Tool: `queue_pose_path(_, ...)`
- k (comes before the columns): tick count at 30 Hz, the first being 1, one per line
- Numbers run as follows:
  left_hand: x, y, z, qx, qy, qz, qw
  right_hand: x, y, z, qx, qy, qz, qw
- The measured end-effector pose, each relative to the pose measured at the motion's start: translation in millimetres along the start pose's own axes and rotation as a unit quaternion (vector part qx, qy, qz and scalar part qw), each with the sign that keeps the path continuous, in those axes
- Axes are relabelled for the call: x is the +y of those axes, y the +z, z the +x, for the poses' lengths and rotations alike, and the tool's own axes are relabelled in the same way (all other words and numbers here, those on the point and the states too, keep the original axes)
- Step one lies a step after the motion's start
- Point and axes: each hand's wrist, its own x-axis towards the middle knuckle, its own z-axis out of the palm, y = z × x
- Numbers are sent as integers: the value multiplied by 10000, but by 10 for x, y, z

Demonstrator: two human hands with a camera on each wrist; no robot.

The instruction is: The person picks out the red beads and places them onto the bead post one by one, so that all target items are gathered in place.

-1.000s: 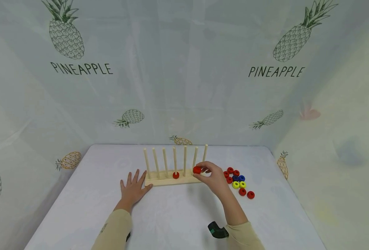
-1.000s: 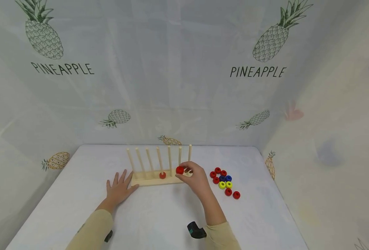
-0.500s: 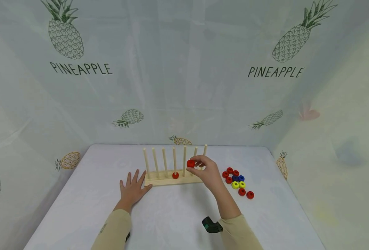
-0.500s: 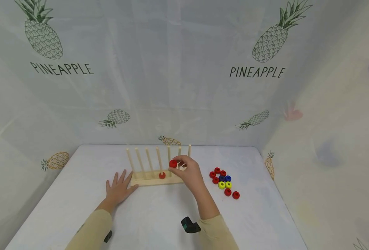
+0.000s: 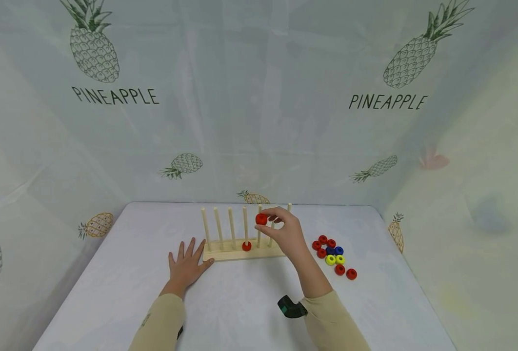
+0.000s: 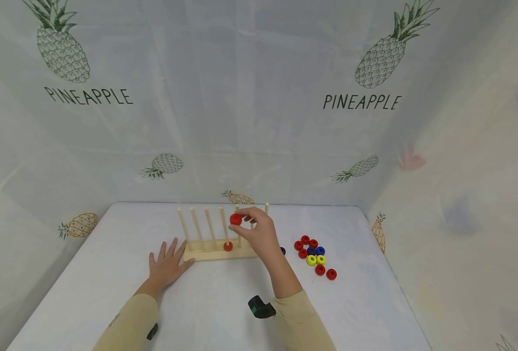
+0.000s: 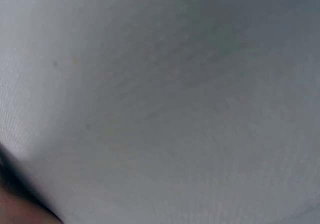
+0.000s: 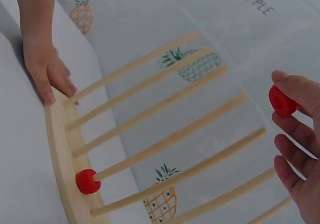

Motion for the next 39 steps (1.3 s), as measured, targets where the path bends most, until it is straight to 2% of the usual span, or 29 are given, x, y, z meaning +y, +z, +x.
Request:
queue_pose_path(11,-11,14,-18,72,-20,-7,10000,-78,57,134,-4,-6,78,10000)
queue_pose_path(31,20,-4,-14,-46,-85,0,10000,-65,121,341,-96,548,288,9980)
queue_pose_path(35,14,5,-13,31,-51,13,10000,-62,142,358,-131,460,282,9985)
queue_pose_path(39,9,6,-13,79,-16,-25,10000,-64,169,369,-111,173,107,9997)
